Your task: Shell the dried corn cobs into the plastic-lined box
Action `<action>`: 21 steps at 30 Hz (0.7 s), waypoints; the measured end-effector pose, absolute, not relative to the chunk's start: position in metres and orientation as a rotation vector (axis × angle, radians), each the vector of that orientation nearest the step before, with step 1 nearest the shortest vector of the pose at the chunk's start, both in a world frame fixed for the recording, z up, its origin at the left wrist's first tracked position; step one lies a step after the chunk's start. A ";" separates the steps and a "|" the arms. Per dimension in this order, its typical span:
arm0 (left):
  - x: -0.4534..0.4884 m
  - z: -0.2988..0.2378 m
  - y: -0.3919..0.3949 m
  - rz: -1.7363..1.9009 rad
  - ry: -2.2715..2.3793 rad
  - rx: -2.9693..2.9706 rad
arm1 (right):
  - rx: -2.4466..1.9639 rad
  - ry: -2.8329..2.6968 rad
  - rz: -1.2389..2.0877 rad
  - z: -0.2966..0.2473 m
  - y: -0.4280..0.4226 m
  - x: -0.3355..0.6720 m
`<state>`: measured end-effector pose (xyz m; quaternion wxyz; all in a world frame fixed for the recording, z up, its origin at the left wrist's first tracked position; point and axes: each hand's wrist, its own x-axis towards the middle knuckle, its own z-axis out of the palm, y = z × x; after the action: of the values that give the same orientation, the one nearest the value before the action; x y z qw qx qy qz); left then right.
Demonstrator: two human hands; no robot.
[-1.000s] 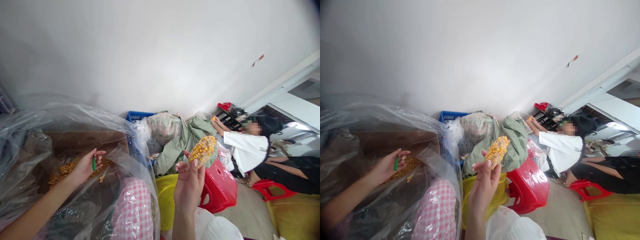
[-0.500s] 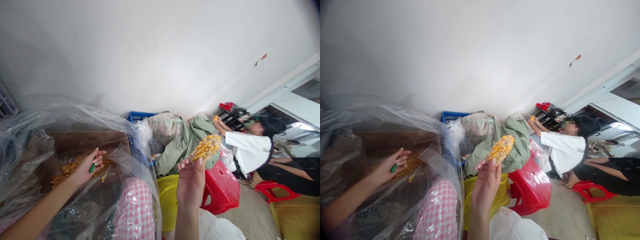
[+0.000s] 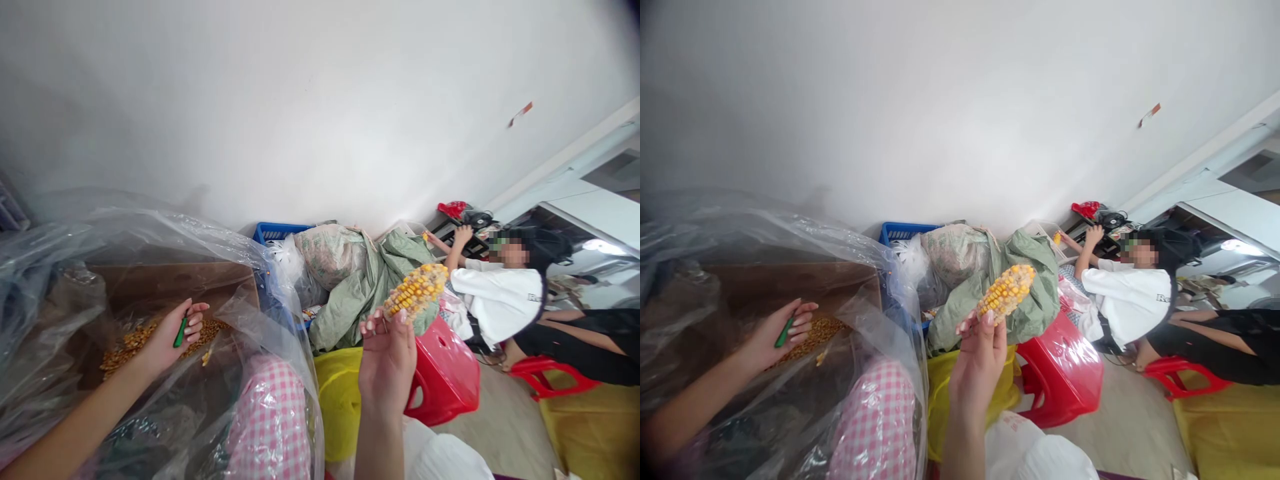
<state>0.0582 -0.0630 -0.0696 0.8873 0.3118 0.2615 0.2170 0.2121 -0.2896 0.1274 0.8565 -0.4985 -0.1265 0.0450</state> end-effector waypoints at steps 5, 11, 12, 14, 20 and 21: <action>0.060 -0.054 -0.069 0.475 0.778 0.441 | -1.067 -0.300 0.058 0.129 -0.295 0.217; 0.060 -0.059 -0.068 0.479 0.773 0.466 | -1.104 -0.316 -0.007 0.127 -0.300 0.222; 0.060 -0.061 -0.067 0.484 0.764 0.478 | -1.105 -0.321 -0.011 0.127 -0.301 0.222; 0.060 -0.064 -0.066 0.490 0.745 0.500 | -1.102 -0.330 -0.022 0.128 -0.302 0.223; 0.059 -0.073 -0.062 0.483 0.661 0.508 | -1.096 -0.331 -0.049 0.132 -0.304 0.226; 0.059 -0.074 -0.062 0.481 0.640 0.522 | -1.093 -0.332 -0.047 0.132 -0.304 0.226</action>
<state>0.0590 -0.0621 -0.0739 0.8881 0.2510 0.3080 0.2313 0.2258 -0.3039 0.1322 0.8410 -0.5172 -0.1570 -0.0224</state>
